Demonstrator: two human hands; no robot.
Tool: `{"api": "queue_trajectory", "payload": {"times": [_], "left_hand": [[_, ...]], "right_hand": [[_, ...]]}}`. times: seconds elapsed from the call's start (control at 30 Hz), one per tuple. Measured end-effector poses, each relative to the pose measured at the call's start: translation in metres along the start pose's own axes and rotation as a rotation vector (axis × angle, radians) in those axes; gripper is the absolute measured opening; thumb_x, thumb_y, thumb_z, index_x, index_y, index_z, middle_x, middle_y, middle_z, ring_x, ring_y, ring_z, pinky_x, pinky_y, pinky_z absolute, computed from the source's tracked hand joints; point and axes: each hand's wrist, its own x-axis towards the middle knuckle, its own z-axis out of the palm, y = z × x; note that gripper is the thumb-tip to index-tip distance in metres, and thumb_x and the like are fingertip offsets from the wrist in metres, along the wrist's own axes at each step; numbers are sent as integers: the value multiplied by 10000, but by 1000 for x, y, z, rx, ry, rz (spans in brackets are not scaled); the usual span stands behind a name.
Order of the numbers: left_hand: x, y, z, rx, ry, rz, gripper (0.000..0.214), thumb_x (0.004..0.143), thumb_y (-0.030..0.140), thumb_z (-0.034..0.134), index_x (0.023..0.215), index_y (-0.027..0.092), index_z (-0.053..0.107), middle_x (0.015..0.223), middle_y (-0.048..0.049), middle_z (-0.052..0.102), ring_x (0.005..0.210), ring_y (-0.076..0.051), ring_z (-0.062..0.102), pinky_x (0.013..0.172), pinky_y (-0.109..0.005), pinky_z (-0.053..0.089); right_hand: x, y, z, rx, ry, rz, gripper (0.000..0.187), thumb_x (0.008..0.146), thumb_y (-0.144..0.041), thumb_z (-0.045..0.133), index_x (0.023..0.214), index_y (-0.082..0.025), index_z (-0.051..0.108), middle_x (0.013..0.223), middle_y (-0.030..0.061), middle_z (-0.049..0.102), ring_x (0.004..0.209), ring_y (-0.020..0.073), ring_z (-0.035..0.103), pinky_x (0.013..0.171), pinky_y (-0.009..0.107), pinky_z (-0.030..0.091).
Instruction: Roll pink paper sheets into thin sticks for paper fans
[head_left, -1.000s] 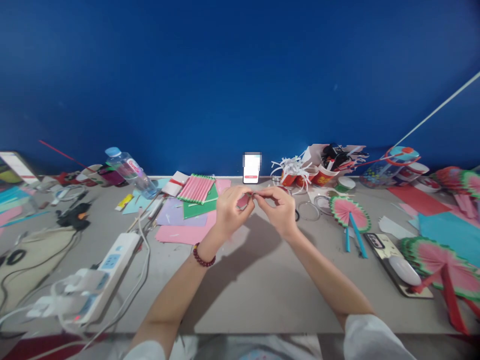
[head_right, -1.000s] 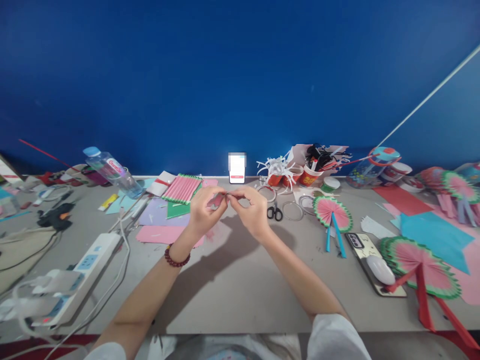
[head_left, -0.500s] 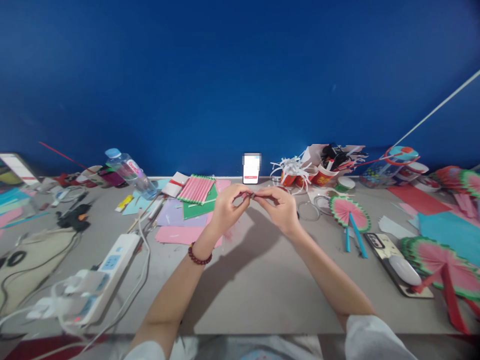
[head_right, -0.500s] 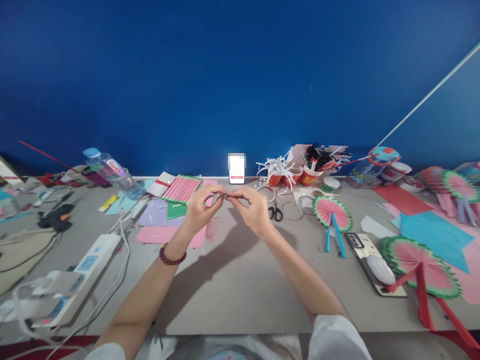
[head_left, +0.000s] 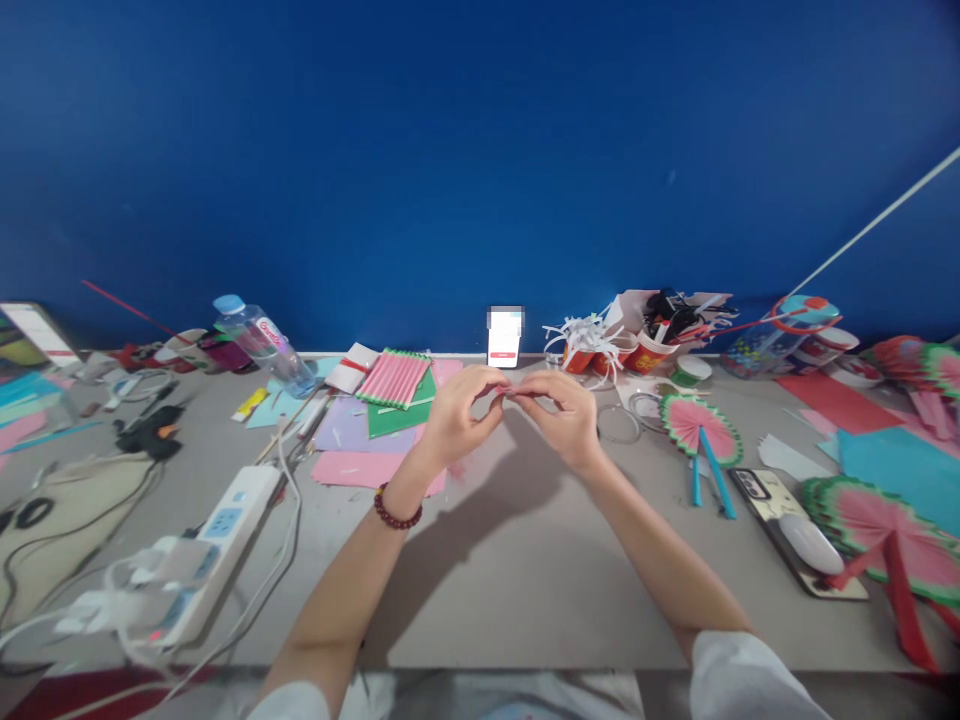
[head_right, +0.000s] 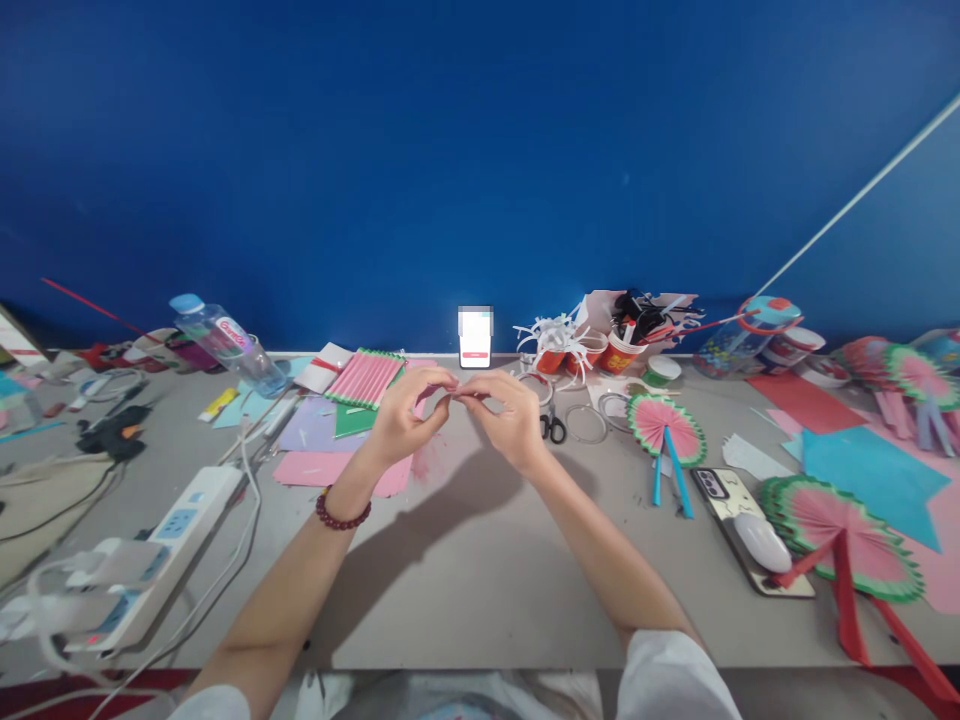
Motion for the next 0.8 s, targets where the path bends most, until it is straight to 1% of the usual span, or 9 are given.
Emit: {"api": "queue_trajectory", "payload": {"times": [0.1,0.23,0.27,0.37,0.47,0.53,0.6,0.7,0.8], "left_hand": [[0,-2,0,72,-59,55,214,797,139,540,1006,189,541,977,-65,647,945,-195,600,838,-349,476],[-1,-9,2,149,-40,94,42,851,172,535,882,187,560,916,-61,661,915,-189,610,805,-331,479],[-1,-10,2,143,-35,92,37,860,172,531,858,187,565,903,-60,664,906,-185,611,794,-324,480],[-2,-12,2,44,13,46,63,864,170,537,818,188,576,843,-42,665,853,-163,613,777,-306,481],[-2,-13,2,-126,71,-47,56,862,192,557,817,184,589,838,-42,664,833,-147,623,764,-287,492],[-2,-14,2,-225,87,-90,61,854,217,576,812,178,596,843,-50,664,843,-148,629,757,-284,501],[-3,-15,3,-303,90,-107,76,847,228,590,793,175,599,829,-52,662,843,-151,631,753,-291,508],[-3,-18,5,-377,81,-113,80,840,228,601,781,176,601,817,-50,656,835,-152,631,758,-309,511],[-2,-19,5,-391,66,-114,94,835,246,610,772,178,596,816,-50,656,828,-153,629,765,-322,513]], "right_hand": [[1,0,-1,8,-21,4,45,799,-227,650,796,-235,693,796,22,708,756,170,641,726,327,518],[4,0,-5,-3,-104,-19,55,800,-259,657,759,-239,688,772,19,698,777,180,631,765,350,505],[5,0,-6,0,-119,-19,59,796,-278,662,759,-240,687,772,19,696,781,182,629,769,353,505],[7,2,-8,10,-160,10,143,764,-346,692,861,-242,682,848,33,697,805,189,626,759,351,513],[8,7,-8,-27,-218,14,246,744,-356,709,953,-235,660,936,52,690,882,204,621,795,358,508],[8,12,-7,-61,-237,-20,186,776,-318,677,941,-234,663,936,54,692,919,210,619,832,371,497],[7,16,-5,-81,-220,-48,123,815,-267,621,921,-235,673,915,48,699,906,203,627,826,367,500],[4,21,-2,-97,-170,-69,109,831,-220,586,871,-232,687,861,38,709,854,187,641,788,344,510],[2,23,-2,-103,-144,-79,103,835,-236,594,839,-235,697,825,32,715,813,181,643,762,338,511]]}}
